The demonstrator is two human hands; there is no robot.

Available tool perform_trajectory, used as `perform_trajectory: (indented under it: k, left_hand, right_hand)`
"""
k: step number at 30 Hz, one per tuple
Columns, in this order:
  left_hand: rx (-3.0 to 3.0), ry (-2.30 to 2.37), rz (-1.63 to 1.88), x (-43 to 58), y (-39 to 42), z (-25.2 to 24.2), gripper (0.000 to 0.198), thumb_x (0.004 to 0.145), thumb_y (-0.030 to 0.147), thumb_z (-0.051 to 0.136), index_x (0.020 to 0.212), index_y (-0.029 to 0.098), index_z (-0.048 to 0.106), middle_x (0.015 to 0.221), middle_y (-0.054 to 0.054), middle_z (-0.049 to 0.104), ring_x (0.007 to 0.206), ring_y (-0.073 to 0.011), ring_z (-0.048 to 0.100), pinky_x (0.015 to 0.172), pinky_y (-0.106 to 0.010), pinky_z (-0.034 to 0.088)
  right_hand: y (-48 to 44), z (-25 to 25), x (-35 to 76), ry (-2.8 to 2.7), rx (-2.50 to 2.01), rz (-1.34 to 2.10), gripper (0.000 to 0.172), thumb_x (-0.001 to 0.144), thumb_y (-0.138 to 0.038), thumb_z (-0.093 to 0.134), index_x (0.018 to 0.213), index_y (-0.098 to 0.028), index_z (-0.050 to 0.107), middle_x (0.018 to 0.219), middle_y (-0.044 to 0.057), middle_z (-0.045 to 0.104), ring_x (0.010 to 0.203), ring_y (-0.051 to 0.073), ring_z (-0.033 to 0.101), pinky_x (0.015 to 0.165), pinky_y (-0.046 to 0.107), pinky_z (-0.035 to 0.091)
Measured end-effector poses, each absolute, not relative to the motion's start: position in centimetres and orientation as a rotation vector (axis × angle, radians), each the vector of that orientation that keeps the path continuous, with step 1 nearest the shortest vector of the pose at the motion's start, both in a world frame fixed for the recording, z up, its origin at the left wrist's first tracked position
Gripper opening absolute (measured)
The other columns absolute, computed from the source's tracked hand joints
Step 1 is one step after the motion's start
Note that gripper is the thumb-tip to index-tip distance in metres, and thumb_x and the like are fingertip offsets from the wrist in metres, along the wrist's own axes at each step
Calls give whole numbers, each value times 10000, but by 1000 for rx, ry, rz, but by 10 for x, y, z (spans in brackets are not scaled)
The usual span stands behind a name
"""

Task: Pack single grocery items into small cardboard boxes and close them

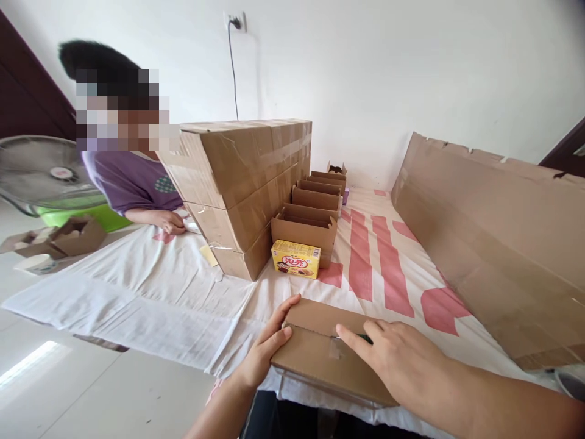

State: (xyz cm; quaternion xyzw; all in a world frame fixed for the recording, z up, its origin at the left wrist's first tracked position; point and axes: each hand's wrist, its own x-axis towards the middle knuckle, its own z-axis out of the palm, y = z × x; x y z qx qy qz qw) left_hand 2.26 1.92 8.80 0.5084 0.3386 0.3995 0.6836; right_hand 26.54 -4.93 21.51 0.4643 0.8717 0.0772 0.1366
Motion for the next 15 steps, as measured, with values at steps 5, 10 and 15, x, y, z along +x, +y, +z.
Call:
perform_trajectory:
  k: [5,10,15]
  left_hand:
    - [1152,797,906,22,19,89,596,839,454,567,1400,292,449,1512,0,404,1362,-369,329,1088,-416,290]
    - [1119,790,912,23,19,90,593,850,451,554,1407,287,434,1519,11,401,1370,-364,327,1042,-379,340]
    - [1122,787,947,26,19,88,563,858,447,539,1395,304,448,1548,35,357,1407,-351,266,1061,-374,320]
  right_hand:
    - [-59,208,294,2515,1388,268,805,604,33,574,1358,-242,513,768,20,676,579,160,625,477,261,315]
    - [-71,213,333,2643,1510,138,741,709,33,509,1355,-330,505,745,-10,657,515,146,590,455,265,359]
    - [-78,209,370,2765,1873,-255,479,978,-231,414,1439,-350,360,1159,45,673,960,180,683,766,289,555]
